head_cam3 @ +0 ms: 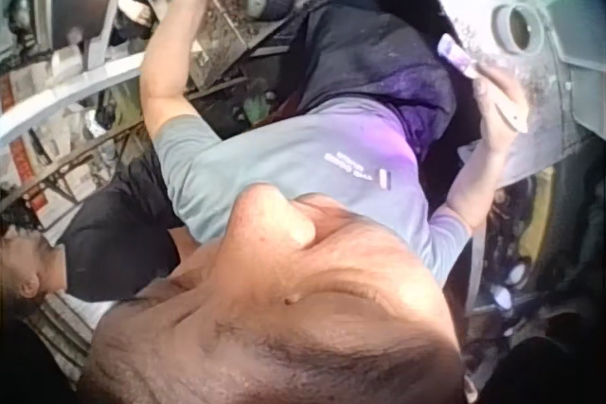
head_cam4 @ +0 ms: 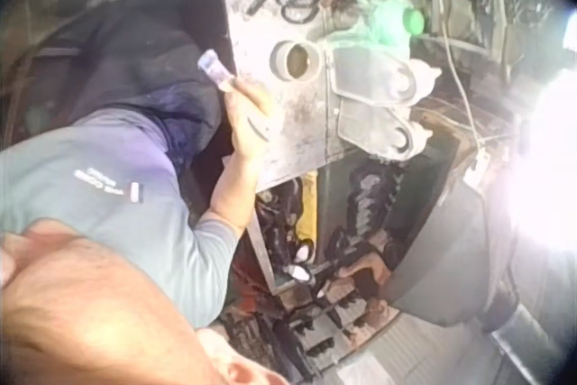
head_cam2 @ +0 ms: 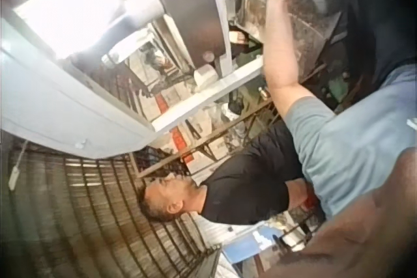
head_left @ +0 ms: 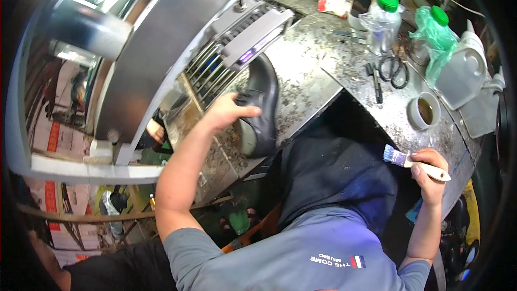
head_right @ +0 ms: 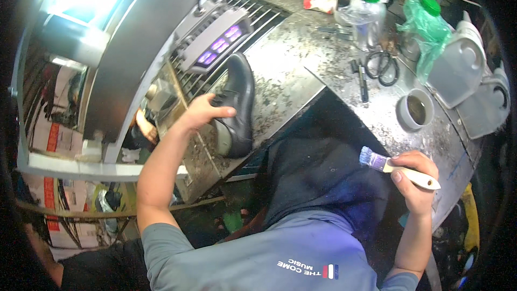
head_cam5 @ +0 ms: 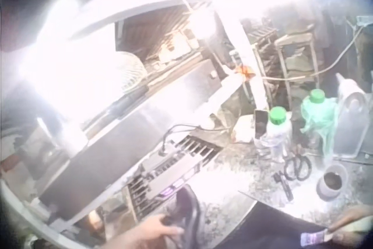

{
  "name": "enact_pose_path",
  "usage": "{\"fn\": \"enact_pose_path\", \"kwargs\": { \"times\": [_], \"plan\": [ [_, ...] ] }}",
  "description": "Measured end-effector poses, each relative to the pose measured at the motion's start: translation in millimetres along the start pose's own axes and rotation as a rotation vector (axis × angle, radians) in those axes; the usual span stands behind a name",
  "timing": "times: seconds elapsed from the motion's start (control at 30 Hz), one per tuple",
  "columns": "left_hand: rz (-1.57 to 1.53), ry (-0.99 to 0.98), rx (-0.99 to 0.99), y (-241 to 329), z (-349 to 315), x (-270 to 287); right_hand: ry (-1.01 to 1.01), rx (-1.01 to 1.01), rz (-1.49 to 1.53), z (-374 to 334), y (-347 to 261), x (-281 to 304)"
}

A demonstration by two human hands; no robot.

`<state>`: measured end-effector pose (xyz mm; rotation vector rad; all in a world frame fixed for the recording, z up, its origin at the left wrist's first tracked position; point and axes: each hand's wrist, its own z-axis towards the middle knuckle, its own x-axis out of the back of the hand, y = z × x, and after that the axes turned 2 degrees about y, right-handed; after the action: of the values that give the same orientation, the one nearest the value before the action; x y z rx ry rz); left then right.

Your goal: The person paints the upper part of a black high-heeled shoe with a small brush, repeatedly dipping the brush into a small bowl of liquid on the table. The person rotates the shoe to cover different areas and continues the process throughout the clip.

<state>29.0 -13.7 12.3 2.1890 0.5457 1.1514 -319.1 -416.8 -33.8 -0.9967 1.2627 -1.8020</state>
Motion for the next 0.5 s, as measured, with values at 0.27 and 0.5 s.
{"fn": "enact_pose_path", "kwargs": {
  "times": [0.27, 0.5],
  "plan": [
    [-0.333, 0.236, -0.449, 10, 133, 51, 0.047, 0.051, -0.09, -3, 0, 6],
    [0.259, 0.564, -0.087, 13, 305, 100, 0.111, 0.035, -0.096, 2, -1, 1]
  ]
}}
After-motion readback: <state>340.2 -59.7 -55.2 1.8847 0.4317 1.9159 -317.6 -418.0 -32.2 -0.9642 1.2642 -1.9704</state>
